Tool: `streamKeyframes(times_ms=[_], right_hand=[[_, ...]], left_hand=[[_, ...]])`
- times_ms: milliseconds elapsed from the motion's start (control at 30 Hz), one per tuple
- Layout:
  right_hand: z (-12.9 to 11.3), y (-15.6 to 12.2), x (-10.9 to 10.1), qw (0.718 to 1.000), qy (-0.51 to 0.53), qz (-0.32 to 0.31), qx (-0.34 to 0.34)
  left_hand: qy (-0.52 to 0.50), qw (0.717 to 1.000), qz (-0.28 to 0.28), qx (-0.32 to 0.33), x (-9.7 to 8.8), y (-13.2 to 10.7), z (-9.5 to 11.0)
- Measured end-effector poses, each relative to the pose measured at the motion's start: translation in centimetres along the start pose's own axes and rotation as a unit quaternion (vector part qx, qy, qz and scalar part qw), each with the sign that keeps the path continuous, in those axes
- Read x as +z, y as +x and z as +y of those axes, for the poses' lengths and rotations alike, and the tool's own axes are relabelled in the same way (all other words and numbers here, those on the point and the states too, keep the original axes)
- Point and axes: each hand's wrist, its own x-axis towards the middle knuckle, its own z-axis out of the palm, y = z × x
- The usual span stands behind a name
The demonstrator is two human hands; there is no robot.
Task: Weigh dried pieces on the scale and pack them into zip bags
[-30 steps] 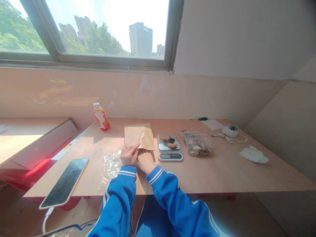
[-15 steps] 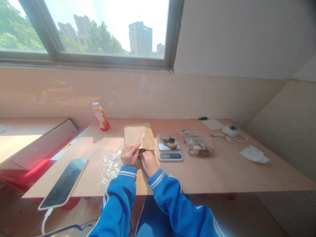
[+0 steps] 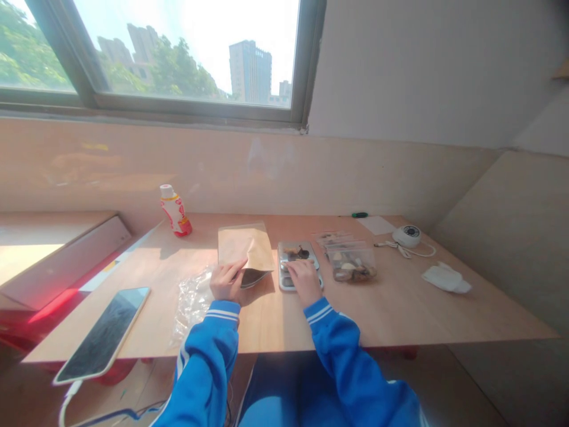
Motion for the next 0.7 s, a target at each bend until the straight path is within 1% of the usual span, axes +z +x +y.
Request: streamKeyframes(times_ms=[67, 133, 200, 267, 300, 367, 400, 433, 467, 533, 600, 633, 700], right_hand=[[0.6, 0.6, 0.5, 1.000, -0.027, -0.006, 0.003], [0.5, 0.7, 0.5, 0.999, -0.039, 0.004, 0.007], [-0.4, 0.3, 0.3, 0.999, -0.034, 0.025, -0.001], [-1.9, -0.4, 0.0, 0.999, 0.012, 0.029, -0.042], [-2.8, -0.9, 0.0, 0.996, 0.048, 0.015, -0.078], [-4.8, -1.7, 0.3, 0.981, 0.119, -0.039, -0.151], [-5.7, -1.9, 0.7, 0.973, 0.137, -0.069, -0.174], [-6.6, -2.0, 1.3, 0.969, 0.136, -0.096, -0.181], [-7.5, -2.0, 2.0, 0.970, 0.117, -0.119, -0.176], [-8.8, -1.4, 3.5, 0.972, 0.047, -0.174, -0.150], [-9.8, -0.3, 5.1, 0.966, -0.029, -0.227, -0.122], [-10.2, 0.4, 5.8, 0.961, -0.056, -0.247, -0.110], [-10.8, 1.7, 7.0, 0.958, -0.085, -0.258, -0.094]], left_hand=[[-0.002, 1.000, 0.001, 0.003, 0.1, -0.1, -0.1], [-0.005, 1.000, 0.005, 0.009, 0.1, -0.1, -0.2], [-0.005, 1.000, 0.004, 0.010, 0.2, -0.2, -0.2], [-0.005, 1.000, -0.002, 0.004, 0.1, -0.2, -0.2], [-0.004, 1.000, -0.004, 0.002, 0.1, -0.2, -0.1], [-0.005, 1.000, -0.005, 0.006, 0.0, -0.1, 0.0], [-0.004, 1.000, -0.004, 0.010, -0.1, -0.1, 0.1], [0.000, 1.000, -0.002, 0.014, -0.1, -0.1, 0.1], [0.005, 1.000, -0.001, 0.018, -0.1, 0.0, 0.0], [0.017, 1.000, 0.003, 0.022, 0.0, 0.1, 0.0], [0.024, 0.999, 0.013, 0.030, 0.0, 0.1, -0.2], [0.025, 0.999, 0.020, 0.034, 0.1, 0.1, -0.2], [0.027, 0.998, 0.035, 0.041, 0.2, 0.1, -0.3]])
